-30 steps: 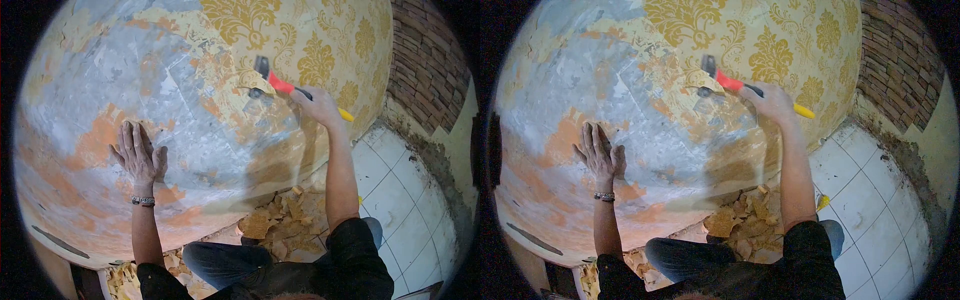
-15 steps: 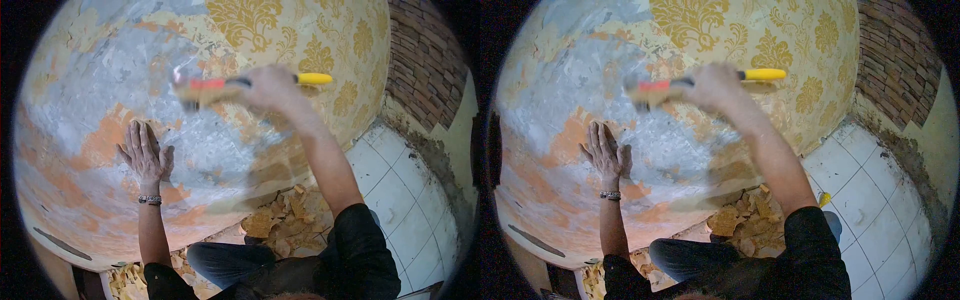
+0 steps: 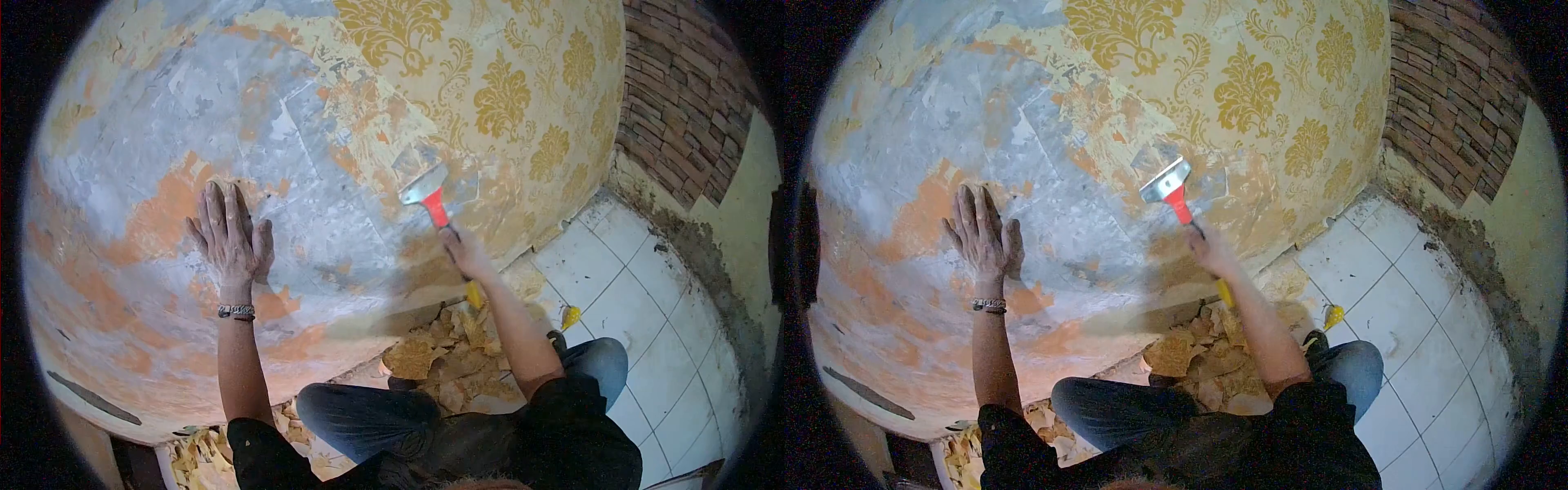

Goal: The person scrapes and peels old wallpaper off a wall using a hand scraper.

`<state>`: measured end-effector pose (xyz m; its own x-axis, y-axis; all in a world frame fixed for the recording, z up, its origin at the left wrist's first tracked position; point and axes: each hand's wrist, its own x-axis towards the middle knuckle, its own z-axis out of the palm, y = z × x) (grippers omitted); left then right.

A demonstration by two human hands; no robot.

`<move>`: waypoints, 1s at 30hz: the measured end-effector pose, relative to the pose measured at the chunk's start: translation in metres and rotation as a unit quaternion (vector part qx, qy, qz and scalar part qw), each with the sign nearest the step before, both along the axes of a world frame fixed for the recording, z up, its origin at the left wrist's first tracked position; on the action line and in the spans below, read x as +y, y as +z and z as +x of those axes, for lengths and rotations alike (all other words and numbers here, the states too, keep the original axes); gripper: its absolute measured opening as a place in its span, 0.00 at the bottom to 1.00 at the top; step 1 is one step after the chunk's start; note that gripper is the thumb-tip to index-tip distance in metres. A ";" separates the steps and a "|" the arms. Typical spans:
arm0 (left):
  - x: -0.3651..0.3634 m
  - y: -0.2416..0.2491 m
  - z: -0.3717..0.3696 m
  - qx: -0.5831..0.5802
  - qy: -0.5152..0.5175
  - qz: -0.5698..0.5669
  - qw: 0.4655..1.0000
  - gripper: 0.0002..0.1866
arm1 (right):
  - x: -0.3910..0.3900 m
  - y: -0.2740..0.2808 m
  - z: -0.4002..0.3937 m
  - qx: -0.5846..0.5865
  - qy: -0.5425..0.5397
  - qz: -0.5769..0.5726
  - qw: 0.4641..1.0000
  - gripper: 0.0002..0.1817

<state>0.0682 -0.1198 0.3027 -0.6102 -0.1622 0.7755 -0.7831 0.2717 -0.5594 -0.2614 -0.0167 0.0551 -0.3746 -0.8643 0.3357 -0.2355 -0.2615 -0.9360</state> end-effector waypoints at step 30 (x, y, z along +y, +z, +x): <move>0.008 0.001 -0.009 -0.003 0.021 0.032 0.999 0.39 | -0.044 0.063 0.054 0.257 -0.136 -0.084 0.953 0.15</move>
<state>0.0589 -0.1123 0.3039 -0.6058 -0.2364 0.7597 -0.7917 0.2735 -0.5462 -0.2072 -0.0606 0.1177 -0.3258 -0.6768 0.6602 -0.7320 -0.2614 -0.6292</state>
